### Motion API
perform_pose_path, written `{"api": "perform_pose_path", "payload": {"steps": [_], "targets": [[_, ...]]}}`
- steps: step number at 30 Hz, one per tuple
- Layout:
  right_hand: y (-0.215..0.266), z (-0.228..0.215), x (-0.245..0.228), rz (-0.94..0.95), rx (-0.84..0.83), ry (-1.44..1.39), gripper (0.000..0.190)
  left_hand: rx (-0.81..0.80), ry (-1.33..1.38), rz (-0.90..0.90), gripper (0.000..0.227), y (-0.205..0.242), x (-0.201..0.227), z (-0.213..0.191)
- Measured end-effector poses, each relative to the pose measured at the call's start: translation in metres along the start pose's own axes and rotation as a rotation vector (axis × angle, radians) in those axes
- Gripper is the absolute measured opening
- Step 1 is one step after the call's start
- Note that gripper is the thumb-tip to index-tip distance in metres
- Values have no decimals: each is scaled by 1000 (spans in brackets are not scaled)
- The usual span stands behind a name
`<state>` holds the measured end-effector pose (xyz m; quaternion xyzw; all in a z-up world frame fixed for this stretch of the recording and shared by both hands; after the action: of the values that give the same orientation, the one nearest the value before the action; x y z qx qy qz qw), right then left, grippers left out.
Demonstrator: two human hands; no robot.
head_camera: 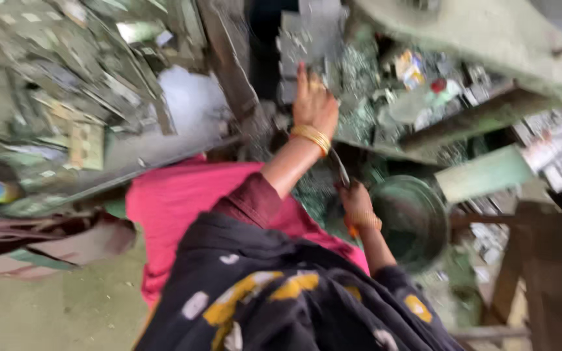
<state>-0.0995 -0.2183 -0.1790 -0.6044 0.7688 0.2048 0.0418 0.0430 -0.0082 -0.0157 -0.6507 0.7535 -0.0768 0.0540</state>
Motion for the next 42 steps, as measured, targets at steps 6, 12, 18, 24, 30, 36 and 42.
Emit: {"api": "perform_pose_path", "payload": {"steps": [6, 12, 18, 24, 30, 36, 42], "targets": [[-8, -25, 3, -72, -13, 19, 41, -88, 98, -4, 34, -7, 11, 7], [-2, -22, -15, 1, -3, 159, 42, 57, 262, -23, 39, -11, 0, 24], [-27, -8, 1, -87, -4, 5, 41, 19, 187, -19, 34, -14, -1, 14], [-28, -1, 11, -173, -11, -135, 35, -109, 200, -10, 31, -16, -12, 0], [-15, -23, -13, -109, 36, -6, 38, -142, 184, -17, 33, -35, -10, 1], [-14, -30, -7, -110, -31, -107, 37, -47, 174, -33, 42, -35, -10, 0], [-29, 1, 23, -107, 33, -63, 42, -238, 135, -71, 40, -58, -7, 8]]}}
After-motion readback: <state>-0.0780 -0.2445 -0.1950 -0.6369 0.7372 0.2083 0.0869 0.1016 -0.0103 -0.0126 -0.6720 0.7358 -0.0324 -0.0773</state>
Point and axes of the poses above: each hand's wrist, its own y-axis away from the middle knuckle, its own z-axis out of the palm, x = y × z, the point moved 2 cm from there along -y, towards the middle knuckle, and after that the axes turned 10 degrees about y, right-handed, at the moved point
